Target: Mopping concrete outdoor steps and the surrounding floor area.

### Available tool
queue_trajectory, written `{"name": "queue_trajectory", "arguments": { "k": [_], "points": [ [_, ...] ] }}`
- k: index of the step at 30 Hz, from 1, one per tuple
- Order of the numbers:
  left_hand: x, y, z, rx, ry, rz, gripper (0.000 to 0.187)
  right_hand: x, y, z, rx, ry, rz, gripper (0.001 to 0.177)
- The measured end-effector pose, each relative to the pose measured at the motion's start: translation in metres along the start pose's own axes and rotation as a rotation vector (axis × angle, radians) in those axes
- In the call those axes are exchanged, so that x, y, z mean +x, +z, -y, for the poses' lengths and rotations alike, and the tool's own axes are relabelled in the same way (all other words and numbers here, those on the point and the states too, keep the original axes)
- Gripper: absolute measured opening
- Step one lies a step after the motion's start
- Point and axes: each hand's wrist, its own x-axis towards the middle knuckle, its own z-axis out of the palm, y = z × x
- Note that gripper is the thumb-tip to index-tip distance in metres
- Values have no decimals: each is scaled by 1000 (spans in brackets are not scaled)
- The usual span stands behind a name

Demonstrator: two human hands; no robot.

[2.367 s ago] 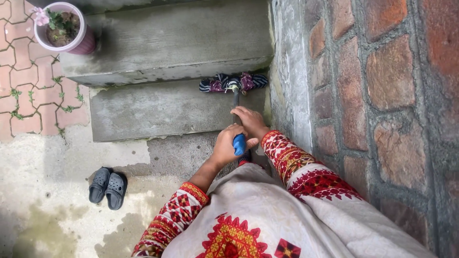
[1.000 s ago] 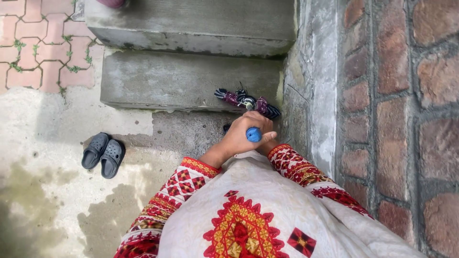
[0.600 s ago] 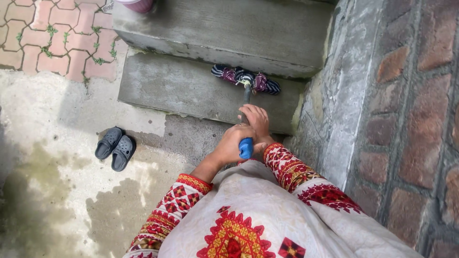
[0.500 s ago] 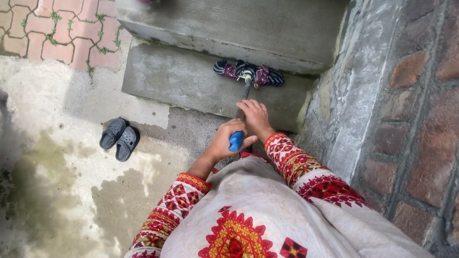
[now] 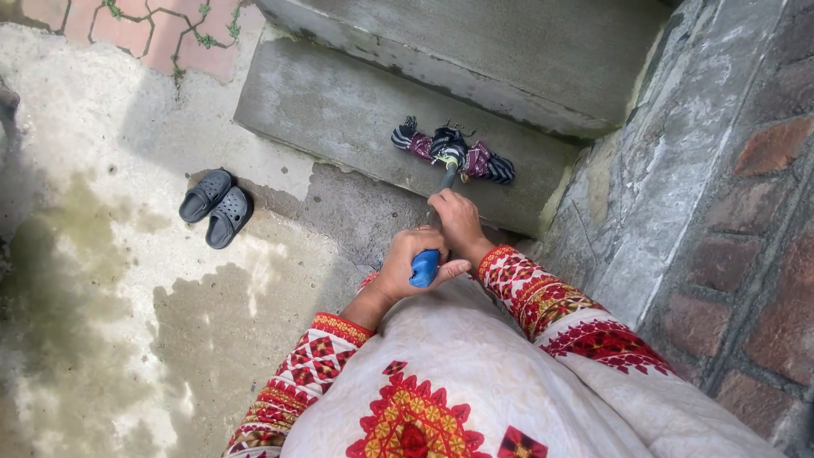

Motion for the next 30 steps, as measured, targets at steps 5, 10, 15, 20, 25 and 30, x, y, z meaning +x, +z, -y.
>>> {"name": "queue_trajectory", "arguments": {
  "k": [5, 10, 15, 20, 25, 30],
  "points": [
    [-62, -10, -5, -2, 14, -2, 42, -43, 31, 43, -50, 58, 58, 21],
    [-117, -23, -8, 7, 17, -12, 41, -72, 54, 85, -83, 83, 54, 32],
    [-133, -44, -20, 63, 46, 42, 42, -88, 62, 120, 18, 99, -50, 22],
    [-128, -77, -38, 108, 70, 41, 42, -67, 30, 172, 139, -14, -92, 20],
    [-118, -114, -33, 125, 87, -26, 40, -16, 53, 166, 66, -59, -139, 16],
    [-95, -157, -11, 149, 82, 41, 41, 55, 83, 154, 0, -120, -178, 20]
  ]
}}
